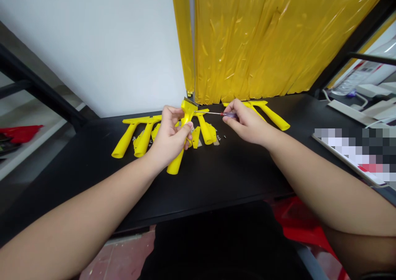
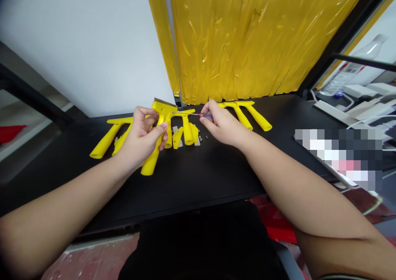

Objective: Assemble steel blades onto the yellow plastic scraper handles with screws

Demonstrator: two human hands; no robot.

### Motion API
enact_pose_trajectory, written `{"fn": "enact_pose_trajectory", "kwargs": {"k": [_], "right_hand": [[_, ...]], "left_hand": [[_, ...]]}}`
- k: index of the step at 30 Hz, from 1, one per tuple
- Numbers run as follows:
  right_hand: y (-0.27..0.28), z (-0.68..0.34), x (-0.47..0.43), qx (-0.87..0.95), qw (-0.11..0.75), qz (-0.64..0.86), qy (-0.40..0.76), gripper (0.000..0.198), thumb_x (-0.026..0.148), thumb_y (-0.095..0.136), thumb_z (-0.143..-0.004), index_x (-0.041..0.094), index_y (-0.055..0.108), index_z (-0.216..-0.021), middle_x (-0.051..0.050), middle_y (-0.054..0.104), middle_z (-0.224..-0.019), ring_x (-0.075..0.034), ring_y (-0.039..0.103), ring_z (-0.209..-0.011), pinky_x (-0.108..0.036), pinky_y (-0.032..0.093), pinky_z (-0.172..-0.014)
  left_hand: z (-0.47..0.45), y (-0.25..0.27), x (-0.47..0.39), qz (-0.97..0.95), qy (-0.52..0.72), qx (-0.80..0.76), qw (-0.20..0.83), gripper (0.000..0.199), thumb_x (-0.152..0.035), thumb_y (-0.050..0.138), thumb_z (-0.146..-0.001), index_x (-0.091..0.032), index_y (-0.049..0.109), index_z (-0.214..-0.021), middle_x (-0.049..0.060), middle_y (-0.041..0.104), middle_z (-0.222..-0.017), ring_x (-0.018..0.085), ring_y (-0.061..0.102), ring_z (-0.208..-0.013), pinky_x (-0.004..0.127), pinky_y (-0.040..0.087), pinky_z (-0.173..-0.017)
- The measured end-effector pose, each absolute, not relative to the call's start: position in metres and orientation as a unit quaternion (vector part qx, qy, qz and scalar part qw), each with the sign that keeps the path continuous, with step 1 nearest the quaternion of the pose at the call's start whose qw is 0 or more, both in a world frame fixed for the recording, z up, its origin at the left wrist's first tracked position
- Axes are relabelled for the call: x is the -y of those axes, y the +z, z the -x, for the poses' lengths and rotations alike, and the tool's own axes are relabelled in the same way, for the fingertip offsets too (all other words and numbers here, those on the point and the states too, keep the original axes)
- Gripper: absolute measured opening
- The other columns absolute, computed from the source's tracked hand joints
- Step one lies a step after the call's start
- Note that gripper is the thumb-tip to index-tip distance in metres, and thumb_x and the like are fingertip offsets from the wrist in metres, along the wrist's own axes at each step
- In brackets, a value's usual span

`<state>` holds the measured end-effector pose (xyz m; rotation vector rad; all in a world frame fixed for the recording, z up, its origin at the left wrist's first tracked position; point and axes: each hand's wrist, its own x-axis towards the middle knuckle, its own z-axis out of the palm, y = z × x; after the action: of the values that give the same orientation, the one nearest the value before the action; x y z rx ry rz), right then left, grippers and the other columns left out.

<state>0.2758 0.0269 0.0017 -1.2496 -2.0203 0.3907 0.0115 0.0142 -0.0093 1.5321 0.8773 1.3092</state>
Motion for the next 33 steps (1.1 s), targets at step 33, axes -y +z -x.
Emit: {"fn": "enact_pose_trajectory", "kwargs": {"k": [33], "right_hand": [[0.0034, -0.2729, -0.028, 0.778, 0.356, 0.493, 0.158, 0.029, 0.05, 0.052, -0.107, 0.024, 0.056, -0.094, -0.003, 0.063, -0.081, -0.021, 0.056, -0.074, -0.035, 0.041, -0.073]], "left_hand": [[-0.0122, -0.0073, -0.0114, -0.622, 0.538, -0.354, 0.445, 0.044, -0.019, 0.081, -0.089, -0.028, 0.044, -0.11, 0.003, 0.055, -0.122, 0.005, 0.062, -0.058, 0.017, 0.046, -0.037]]}}
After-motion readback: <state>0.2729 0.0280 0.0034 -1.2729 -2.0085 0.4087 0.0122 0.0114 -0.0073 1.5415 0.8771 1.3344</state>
